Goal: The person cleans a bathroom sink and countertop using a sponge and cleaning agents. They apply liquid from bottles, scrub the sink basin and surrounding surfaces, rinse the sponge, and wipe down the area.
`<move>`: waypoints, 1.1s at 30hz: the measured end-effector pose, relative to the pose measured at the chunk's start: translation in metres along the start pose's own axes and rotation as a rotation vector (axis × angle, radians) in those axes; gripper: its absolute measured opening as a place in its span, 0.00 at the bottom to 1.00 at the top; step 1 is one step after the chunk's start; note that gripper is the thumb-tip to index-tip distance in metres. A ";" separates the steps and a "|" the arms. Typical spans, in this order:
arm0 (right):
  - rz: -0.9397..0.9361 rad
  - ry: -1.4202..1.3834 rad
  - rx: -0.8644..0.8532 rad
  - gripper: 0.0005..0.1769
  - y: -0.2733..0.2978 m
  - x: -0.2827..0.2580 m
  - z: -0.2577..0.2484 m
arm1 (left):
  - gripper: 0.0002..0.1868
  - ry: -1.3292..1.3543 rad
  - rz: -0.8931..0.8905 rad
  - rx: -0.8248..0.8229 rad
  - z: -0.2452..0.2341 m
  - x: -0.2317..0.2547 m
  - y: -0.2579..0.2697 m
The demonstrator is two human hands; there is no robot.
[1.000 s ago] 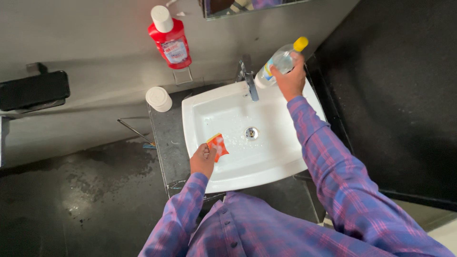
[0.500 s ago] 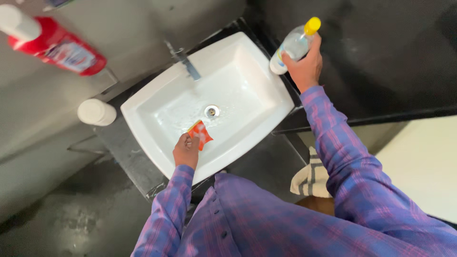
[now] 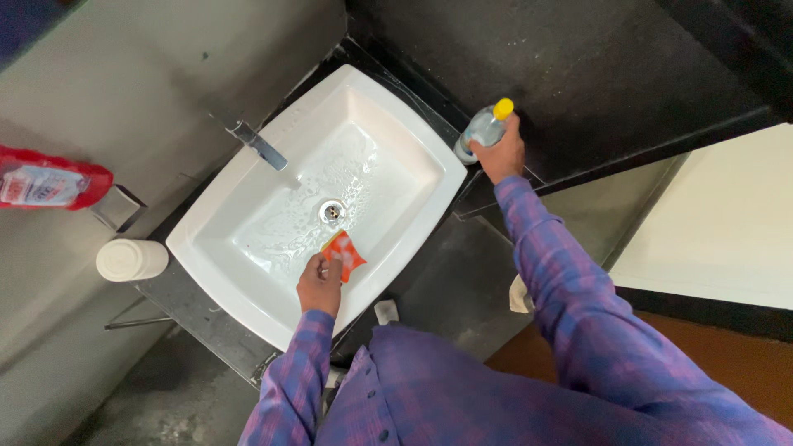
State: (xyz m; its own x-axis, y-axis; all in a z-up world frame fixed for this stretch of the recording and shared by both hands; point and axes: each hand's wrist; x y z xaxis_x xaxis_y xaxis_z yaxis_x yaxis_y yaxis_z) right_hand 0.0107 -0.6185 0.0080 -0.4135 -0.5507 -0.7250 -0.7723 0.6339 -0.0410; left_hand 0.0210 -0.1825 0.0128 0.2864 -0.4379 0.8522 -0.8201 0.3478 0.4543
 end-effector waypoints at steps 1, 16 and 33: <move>0.027 -0.023 0.006 0.48 -0.001 0.006 0.007 | 0.19 -0.013 -0.002 0.005 -0.002 0.000 0.002; 0.129 -0.450 0.152 0.43 0.030 0.046 0.041 | 0.19 0.190 0.064 0.061 -0.022 -0.008 -0.003; -0.881 -0.312 -0.814 0.28 0.218 -0.321 0.271 | 0.12 0.514 0.184 0.600 -0.149 -0.116 0.084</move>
State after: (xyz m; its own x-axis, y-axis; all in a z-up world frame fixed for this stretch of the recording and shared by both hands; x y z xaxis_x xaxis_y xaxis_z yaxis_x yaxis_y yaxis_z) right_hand 0.1063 -0.1564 0.0459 0.4449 -0.3945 -0.8040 -0.8496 -0.4699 -0.2395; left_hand -0.0071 0.0210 -0.0097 0.1933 0.0696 0.9787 -0.9604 -0.1907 0.2032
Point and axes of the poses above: each hand's wrist, its own y-axis away from the middle knuckle, its own z-axis out of the palm, x = y × z, and after that the axes turned 15 degrees about -x, right-handed
